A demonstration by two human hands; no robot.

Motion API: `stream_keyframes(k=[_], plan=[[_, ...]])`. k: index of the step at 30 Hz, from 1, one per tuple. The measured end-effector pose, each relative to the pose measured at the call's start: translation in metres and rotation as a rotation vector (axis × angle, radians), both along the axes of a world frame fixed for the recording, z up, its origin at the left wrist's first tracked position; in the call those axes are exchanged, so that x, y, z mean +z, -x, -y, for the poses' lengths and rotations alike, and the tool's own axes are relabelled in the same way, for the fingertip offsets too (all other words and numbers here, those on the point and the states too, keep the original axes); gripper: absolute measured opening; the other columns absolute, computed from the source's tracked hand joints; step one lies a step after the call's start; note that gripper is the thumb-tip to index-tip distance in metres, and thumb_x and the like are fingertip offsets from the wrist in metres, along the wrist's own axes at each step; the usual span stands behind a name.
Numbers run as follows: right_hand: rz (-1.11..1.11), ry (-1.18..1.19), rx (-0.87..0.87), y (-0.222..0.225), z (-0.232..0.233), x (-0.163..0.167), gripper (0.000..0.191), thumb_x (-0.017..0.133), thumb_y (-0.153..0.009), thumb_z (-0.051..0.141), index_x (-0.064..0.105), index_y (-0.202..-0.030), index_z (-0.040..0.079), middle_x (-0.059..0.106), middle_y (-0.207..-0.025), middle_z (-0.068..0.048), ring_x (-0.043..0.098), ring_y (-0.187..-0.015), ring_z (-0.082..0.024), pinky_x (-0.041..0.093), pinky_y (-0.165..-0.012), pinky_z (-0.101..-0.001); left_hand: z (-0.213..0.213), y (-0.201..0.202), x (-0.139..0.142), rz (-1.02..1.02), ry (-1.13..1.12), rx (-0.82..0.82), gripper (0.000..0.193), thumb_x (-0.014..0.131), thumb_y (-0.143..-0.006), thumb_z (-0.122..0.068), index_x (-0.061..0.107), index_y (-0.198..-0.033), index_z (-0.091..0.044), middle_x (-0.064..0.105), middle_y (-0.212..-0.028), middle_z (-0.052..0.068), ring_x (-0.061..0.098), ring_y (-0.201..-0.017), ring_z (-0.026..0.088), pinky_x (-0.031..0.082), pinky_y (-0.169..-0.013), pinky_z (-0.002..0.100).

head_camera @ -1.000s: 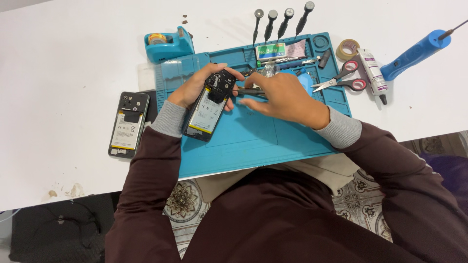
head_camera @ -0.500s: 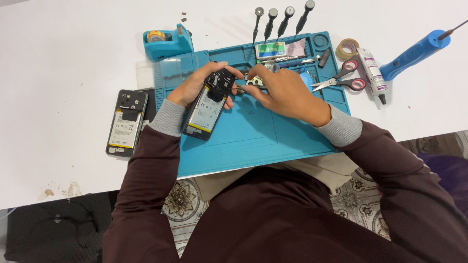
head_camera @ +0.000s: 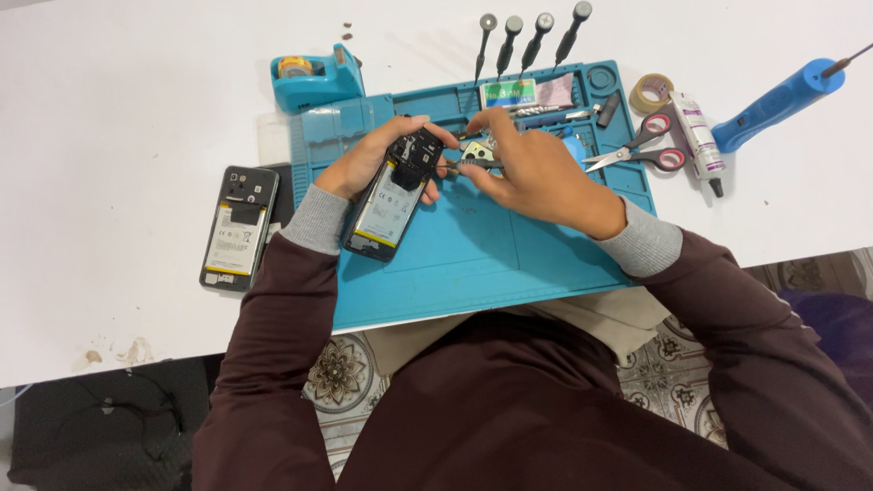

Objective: The person uses a screwdriver to remove screws from a disassembled smartphone and then uses a toothbrush to clean the interior components. The phone remains open on the workbench throughout the clip.

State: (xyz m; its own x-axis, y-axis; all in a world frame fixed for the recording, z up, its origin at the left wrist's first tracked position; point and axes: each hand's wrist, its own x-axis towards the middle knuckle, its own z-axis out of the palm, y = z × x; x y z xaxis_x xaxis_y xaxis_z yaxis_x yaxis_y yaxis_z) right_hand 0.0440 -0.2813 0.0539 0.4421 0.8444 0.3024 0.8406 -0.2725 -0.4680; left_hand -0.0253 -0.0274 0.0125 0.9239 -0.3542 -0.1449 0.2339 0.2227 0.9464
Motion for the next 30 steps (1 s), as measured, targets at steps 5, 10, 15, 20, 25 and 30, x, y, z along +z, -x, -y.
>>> stream_keyframes(k=[5, 10, 15, 20, 25, 30], plan=[[-0.002, 0.018, 0.001, -0.0003, -0.001, -0.0004, 0.065, 0.085, -0.082, 0.029, 0.047, -0.128, 0.003, 0.053, -0.053, -0.007, 0.057, -0.042, -0.026, 0.041, -0.041, -0.0379, 0.0001, 0.0021, 0.0019, -0.009, 0.006, 0.017, 0.066, 0.047, -0.1, -0.057, 0.06, -0.128, 0.001, 0.065, -0.098, 0.013, 0.075, -0.074, 0.025, 0.066, -0.066, 0.039], [-0.007, 0.053, -0.018, -0.0011, -0.0007, -0.0002, 0.061, 0.079, -0.083, 0.02, 0.047, -0.132, 0.004, 0.057, -0.056, -0.005, 0.06, -0.047, -0.025, 0.042, -0.044, -0.0381, -0.0004, 0.0028, 0.0027, -0.009, -0.013, 0.026, 0.066, 0.047, -0.1, -0.058, 0.059, -0.127, 0.001, 0.064, -0.098, 0.014, 0.075, -0.074, 0.026, 0.066, -0.064, 0.038], [-0.04, 0.038, 0.007, -0.0011, -0.0005, 0.001, 0.056, 0.081, -0.09, 0.028, 0.048, -0.13, 0.007, 0.057, -0.055, -0.007, 0.059, -0.046, -0.027, 0.041, -0.044, -0.0396, -0.0005, 0.0009, 0.0002, 0.002, -0.021, 0.02, 0.065, 0.047, -0.101, -0.057, 0.06, -0.128, 0.001, 0.064, -0.099, 0.014, 0.075, -0.073, 0.026, 0.066, -0.064, 0.038], [-0.002, 0.018, 0.032, 0.0004, -0.0009, -0.0007, 0.06, 0.082, -0.084, 0.028, 0.047, -0.127, 0.007, 0.057, -0.055, -0.008, 0.06, -0.046, -0.028, 0.042, -0.043, -0.0399, -0.0016, 0.0003, -0.0015, -0.007, -0.002, 0.009, 0.064, 0.045, -0.102, -0.056, 0.059, -0.129, 0.001, 0.064, -0.1, 0.015, 0.075, -0.074, 0.027, 0.066, -0.066, 0.039], [0.002, 0.079, 0.0, -0.0021, 0.001, -0.0001, 0.058, 0.077, -0.084, 0.017, 0.047, -0.133, 0.008, 0.057, -0.057, -0.007, 0.062, -0.049, -0.028, 0.043, -0.045, -0.0401, -0.0015, -0.0002, -0.0013, -0.004, -0.013, 0.012, 0.064, 0.046, -0.1, -0.055, 0.059, -0.128, 0.0, 0.065, -0.099, 0.016, 0.075, -0.074, 0.027, 0.066, -0.065, 0.039], [0.007, 0.057, 0.021, -0.0014, 0.0013, 0.0017, 0.06, 0.081, -0.084, 0.024, 0.047, -0.13, 0.007, 0.054, -0.054, -0.007, 0.059, -0.047, -0.028, 0.042, -0.044, -0.0408, -0.0004, 0.0008, -0.0015, 0.003, -0.02, 0.016, 0.065, 0.047, -0.101, -0.056, 0.059, -0.128, 0.001, 0.064, -0.1, 0.015, 0.075, -0.073, 0.026, 0.065, -0.064, 0.037]])
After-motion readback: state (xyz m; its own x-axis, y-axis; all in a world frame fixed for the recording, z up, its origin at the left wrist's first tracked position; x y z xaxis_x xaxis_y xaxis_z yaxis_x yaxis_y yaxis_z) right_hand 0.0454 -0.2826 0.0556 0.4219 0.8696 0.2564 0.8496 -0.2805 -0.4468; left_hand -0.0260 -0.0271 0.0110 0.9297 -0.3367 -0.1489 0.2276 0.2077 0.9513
